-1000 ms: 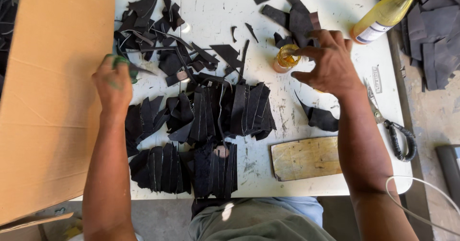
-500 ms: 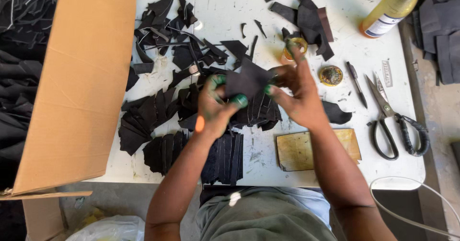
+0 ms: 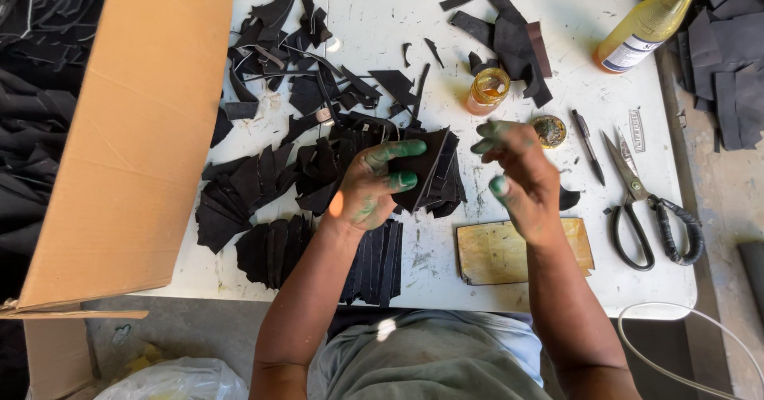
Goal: The person repeatedly picks up small black rubber pieces from a table, separates them by hand, and places them into a cardboard box. The hands are stained green. Tools including scissors and a utility knife are visible on the table but not used.
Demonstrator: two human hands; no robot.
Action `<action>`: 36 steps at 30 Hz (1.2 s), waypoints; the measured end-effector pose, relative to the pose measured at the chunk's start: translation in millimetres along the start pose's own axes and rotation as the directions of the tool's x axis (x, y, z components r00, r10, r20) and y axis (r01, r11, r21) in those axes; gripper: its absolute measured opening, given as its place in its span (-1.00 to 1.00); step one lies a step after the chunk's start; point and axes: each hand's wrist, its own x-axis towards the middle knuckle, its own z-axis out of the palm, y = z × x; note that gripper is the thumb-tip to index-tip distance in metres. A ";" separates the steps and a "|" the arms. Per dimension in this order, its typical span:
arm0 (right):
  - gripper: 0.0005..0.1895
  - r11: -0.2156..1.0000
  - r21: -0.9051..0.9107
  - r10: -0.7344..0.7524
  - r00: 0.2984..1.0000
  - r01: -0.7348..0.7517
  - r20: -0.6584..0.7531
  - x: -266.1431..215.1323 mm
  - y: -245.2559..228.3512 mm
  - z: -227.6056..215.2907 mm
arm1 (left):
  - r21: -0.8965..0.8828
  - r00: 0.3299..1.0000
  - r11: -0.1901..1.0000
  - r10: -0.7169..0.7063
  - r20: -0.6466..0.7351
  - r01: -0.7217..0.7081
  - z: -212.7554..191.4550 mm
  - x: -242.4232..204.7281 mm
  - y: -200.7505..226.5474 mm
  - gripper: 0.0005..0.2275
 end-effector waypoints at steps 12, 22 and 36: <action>-0.34 0.871 -0.469 -0.112 0.989 0.143 0.094 -3.1 -12.0 2.4 | -0.111 0.999 0.993 -0.036 0.011 0.037 9.2 -2.6 -10.4 -0.57; -0.46 0.716 -0.638 -0.165 0.956 0.284 0.241 -0.1 -26.3 6.7 | -0.136 1.000 0.991 -0.004 -0.019 0.001 6.4 -2.3 -10.0 -0.54; -0.37 0.383 -0.861 -0.089 0.941 0.336 0.327 -14.1 -26.6 20.4 | -0.166 0.997 0.986 0.022 -0.070 -0.034 16.0 9.7 -11.2 -0.56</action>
